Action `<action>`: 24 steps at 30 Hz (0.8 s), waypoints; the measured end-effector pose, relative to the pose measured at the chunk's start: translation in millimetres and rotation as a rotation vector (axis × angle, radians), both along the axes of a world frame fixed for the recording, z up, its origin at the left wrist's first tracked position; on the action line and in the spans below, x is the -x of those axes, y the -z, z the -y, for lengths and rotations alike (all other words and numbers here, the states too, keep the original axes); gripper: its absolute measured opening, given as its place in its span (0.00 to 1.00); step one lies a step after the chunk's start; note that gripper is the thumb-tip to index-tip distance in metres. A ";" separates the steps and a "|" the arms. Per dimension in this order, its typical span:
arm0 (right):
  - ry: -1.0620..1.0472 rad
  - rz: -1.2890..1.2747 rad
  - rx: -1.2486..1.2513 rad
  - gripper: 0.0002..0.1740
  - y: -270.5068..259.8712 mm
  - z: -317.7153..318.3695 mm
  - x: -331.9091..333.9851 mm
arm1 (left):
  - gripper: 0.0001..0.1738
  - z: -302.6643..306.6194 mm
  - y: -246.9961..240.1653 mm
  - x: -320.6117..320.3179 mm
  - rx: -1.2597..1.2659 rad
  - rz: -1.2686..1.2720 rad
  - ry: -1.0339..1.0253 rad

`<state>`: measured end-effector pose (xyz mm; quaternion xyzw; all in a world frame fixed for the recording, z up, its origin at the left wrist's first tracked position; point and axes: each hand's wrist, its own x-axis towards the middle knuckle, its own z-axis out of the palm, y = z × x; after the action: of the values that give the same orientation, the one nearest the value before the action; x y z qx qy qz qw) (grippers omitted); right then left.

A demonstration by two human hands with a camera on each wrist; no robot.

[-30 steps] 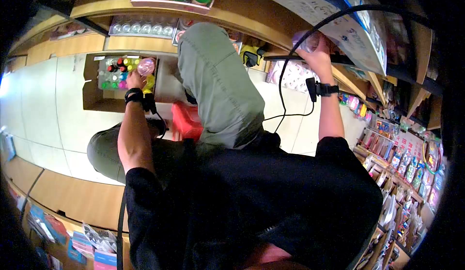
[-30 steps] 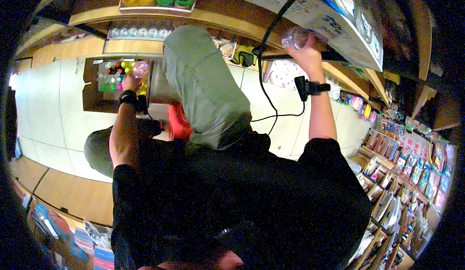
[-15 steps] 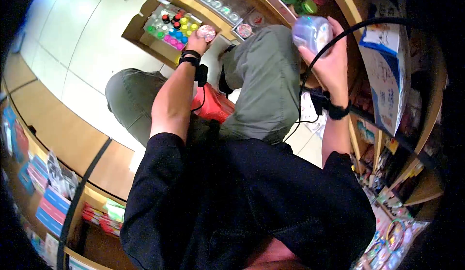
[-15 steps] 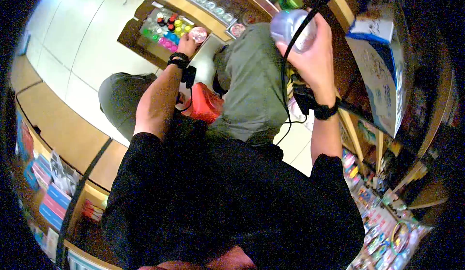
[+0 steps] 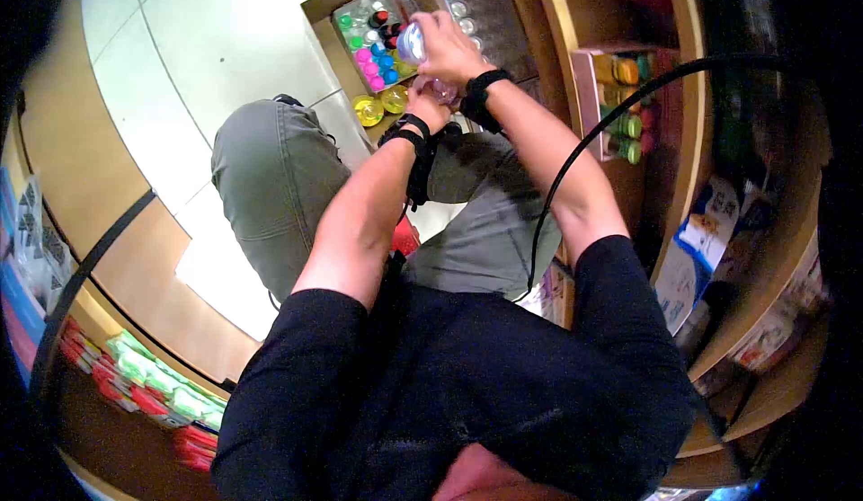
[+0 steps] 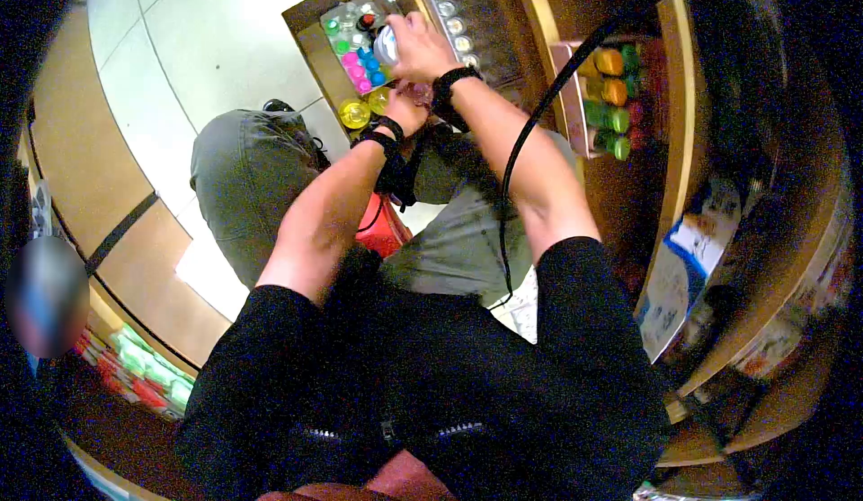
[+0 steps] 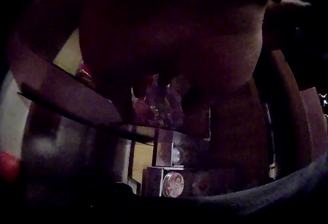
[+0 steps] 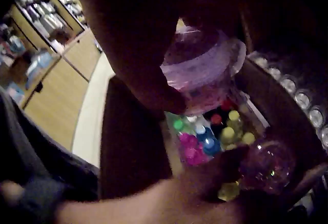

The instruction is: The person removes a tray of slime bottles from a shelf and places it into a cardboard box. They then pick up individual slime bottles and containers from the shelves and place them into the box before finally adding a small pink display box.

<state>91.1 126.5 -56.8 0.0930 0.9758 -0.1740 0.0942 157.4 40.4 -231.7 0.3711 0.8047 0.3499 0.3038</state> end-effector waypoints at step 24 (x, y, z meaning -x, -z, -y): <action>-0.164 0.238 -0.024 0.37 68.9 -7.9 7.5 | 0.24 28.2 -86.3 35.0 0.041 0.496 -0.319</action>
<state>83.6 134.3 -125.6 0.0339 0.9642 -0.1416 0.2218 122.4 12.2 -145.4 0.1368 0.7609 0.4569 0.4399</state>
